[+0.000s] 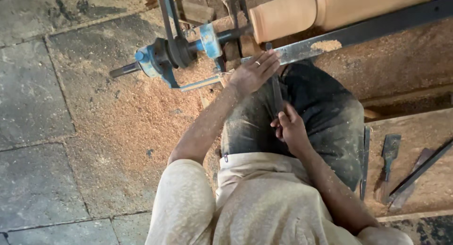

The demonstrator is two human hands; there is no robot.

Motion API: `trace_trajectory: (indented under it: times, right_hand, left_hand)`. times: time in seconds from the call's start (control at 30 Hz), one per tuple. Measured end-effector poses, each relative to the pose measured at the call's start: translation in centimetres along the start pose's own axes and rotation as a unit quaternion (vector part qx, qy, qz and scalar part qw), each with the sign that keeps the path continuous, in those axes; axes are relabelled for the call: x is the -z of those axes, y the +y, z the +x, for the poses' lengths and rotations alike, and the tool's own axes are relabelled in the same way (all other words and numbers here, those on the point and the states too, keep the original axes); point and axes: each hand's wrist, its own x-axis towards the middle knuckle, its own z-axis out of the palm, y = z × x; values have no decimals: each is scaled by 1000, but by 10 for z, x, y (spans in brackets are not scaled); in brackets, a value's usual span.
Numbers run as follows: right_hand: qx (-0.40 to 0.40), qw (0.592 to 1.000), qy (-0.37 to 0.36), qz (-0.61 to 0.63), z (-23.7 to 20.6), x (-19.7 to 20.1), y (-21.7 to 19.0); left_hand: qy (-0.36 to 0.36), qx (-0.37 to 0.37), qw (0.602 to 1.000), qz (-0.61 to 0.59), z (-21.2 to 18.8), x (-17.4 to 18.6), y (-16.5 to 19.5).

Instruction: The person operates a wood lathe to shape a rotating wooden blank into a turned object. They use a chisel to carve grooves and contours along the spinning wood, producing wood shavings. The person switches between different chisels to refine the shape.

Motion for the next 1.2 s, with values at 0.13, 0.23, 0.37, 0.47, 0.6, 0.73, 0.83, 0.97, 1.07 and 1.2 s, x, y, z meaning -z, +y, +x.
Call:
trace_trajectory:
  times: [0.13,0.23,0.37,0.47,0.6,0.73,0.83,0.97,1.07,1.2]
  right_hand:
    - [29,999,14,-39,7,2,7]
    - [95,993,8,-68,10,2,5]
    - [33,999,3,-24,6,-1,-9]
    - [46,997,7,-65,-2,-1,-16]
    - [66,992,3,-109,0,2,-25]
    - [118,985,-29,-125,6,9,-27]
    - [169,974,-29,-147,12,12,-22]
    - [96,986,-23,-132,20,19,-22]
    - [72,990,-31,-119,23,22,-24]
    - [65,987,-45,-139,25,29,-30]
  left_hand:
    - [41,0,999,-19,1,-10,-6]
    - [13,-8,1000,10,0,-12,-6]
    - [31,12,998,47,-1,-5,-4]
    - [41,25,999,10,2,-7,-3]
    - [56,25,998,24,-2,-13,-6]
    - [35,29,998,45,3,-24,-12]
    - [15,13,995,94,4,-27,-8]
    - [42,32,988,145,4,-25,-10]
    - [15,30,998,48,4,-17,-13]
    - [29,-7,992,123,5,-11,-15]
